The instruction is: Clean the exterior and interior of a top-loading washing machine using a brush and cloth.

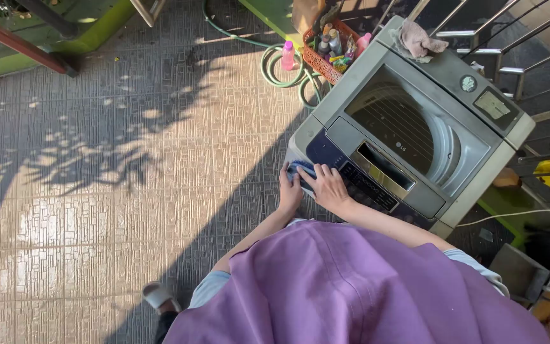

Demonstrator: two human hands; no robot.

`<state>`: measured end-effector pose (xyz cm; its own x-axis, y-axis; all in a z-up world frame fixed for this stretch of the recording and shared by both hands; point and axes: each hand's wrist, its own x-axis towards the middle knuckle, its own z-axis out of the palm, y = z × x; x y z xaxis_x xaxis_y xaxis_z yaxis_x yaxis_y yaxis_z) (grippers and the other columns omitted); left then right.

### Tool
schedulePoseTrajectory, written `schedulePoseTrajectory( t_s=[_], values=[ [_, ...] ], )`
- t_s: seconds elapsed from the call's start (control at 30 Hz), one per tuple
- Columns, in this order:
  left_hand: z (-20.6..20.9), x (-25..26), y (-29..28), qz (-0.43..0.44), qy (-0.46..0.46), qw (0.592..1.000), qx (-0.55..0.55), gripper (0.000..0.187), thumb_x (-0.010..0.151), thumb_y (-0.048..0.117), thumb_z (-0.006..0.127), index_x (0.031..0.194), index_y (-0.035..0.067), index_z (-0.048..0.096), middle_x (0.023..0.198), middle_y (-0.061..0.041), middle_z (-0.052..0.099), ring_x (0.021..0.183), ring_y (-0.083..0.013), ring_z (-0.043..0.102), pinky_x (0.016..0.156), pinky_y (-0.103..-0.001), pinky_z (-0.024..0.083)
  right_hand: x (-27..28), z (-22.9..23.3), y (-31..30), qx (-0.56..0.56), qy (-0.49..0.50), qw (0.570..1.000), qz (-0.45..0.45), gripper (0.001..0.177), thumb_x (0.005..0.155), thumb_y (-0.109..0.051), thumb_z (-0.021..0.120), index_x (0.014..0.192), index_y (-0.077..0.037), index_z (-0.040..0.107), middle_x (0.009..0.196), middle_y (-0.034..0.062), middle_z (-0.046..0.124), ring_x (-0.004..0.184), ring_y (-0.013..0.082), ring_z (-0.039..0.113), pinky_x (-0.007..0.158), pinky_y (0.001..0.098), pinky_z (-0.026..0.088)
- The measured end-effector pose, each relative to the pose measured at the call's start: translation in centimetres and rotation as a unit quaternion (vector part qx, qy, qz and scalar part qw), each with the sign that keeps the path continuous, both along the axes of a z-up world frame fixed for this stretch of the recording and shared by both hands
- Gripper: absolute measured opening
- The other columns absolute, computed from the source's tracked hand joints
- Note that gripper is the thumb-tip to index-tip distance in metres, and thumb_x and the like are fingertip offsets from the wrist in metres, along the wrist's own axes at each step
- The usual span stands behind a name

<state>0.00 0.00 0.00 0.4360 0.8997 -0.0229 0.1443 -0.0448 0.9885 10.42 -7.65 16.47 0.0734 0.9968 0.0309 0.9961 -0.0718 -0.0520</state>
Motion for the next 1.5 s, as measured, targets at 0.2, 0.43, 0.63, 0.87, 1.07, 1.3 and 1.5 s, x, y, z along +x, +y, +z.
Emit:
schedulePoseTrajectory(
  t_s=[0.2, 0.43, 0.63, 0.87, 1.07, 1.3, 1.5],
  values=[
    [-1.1, 0.6, 5.2, 0.036, -0.073, 0.963, -0.258, 0.051, 0.107, 0.018, 0.05, 0.155, 0.008, 0.036, 0.136, -0.016, 0.059, 0.119, -0.0239, 0.062, 0.1, -0.036, 0.051, -1.6, -4.0, 3.8, -0.006, -0.144, 0.989, 0.014, 0.06, 0.091, -0.017, 0.066, 0.15, -0.015, 0.052, 0.128, 0.0117, 0.055, 0.115, 0.0248, 0.053, 0.094, 0.0384, 0.045],
    [-2.7, 0.8, 2.8, -0.022, -0.063, 0.906, -0.417, 0.054, 0.101, 0.018, 0.063, 0.151, 0.019, 0.041, 0.112, -0.01, 0.058, 0.092, -0.0149, 0.06, 0.076, -0.036, 0.056, -0.7, -4.0, 0.9, -0.045, -0.144, 0.985, 0.085, 0.058, 0.084, -0.021, 0.061, 0.139, -0.002, 0.057, 0.145, 0.0116, 0.051, 0.128, 0.0257, 0.049, 0.101, 0.0406, 0.043],
    [1.4, 0.2, 8.4, 0.033, -0.15, 0.902, -0.403, 0.057, 0.099, 0.026, 0.064, 0.152, 0.025, 0.044, 0.121, -0.001, 0.062, 0.101, -0.0138, 0.062, 0.078, -0.038, 0.057, -1.3, -3.3, 6.6, 0.016, -0.154, 0.986, 0.06, 0.051, 0.091, -0.02, 0.061, 0.138, -0.001, 0.06, 0.15, 0.0128, 0.05, 0.128, 0.0255, 0.051, 0.102, 0.0405, 0.042],
    [-1.2, 1.3, 5.4, -0.008, -0.11, 0.883, -0.456, 0.06, 0.098, 0.024, 0.066, 0.151, 0.026, 0.039, 0.124, -0.003, 0.056, 0.111, -0.0194, 0.058, 0.081, -0.048, 0.059, -0.5, -2.7, 4.4, -0.022, -0.122, 0.991, 0.059, 0.053, 0.082, -0.017, 0.065, 0.134, -0.003, 0.062, 0.145, 0.0126, 0.052, 0.119, 0.0265, 0.054, 0.097, 0.0412, 0.043],
    [1.6, 1.9, 9.3, 0.022, -0.086, 0.911, -0.404, 0.059, 0.101, 0.027, 0.059, 0.153, 0.025, 0.032, 0.133, -0.008, 0.055, 0.113, -0.0213, 0.06, 0.079, -0.044, 0.06, -0.7, -1.2, 7.1, 0.026, -0.093, 0.995, 0.034, 0.055, 0.082, -0.015, 0.069, 0.136, -0.003, 0.063, 0.146, 0.0122, 0.053, 0.117, 0.0261, 0.055, 0.097, 0.0387, 0.044],
    [4.2, -2.0, -0.9, -0.187, 0.035, 0.976, -0.108, 0.078, 0.102, 0.029, 0.058, 0.158, -0.002, 0.014, 0.145, -0.03, 0.041, 0.128, -0.043, 0.05, 0.099, -0.044, 0.048, 0.3, -2.1, -5.3, 0.098, 0.016, 0.995, 0.014, 0.051, 0.081, -0.015, 0.075, 0.131, -0.012, 0.065, 0.147, 0.0086, 0.056, 0.121, 0.0237, 0.057, 0.101, 0.0434, 0.044],
    [12.2, -1.3, 2.2, -0.216, 0.111, 0.944, 0.224, 0.074, 0.098, 0.037, 0.067, 0.153, 0.002, 0.031, 0.156, -0.033, 0.027, 0.147, -0.0499, 0.031, 0.118, -0.053, 0.032, -0.1, 0.2, -2.8, 0.127, 0.095, 0.983, -0.089, 0.062, 0.075, -0.015, 0.08, 0.135, -0.011, 0.064, 0.147, 0.0072, 0.055, 0.125, 0.0253, 0.058, 0.104, 0.0432, 0.043]
  ],
)
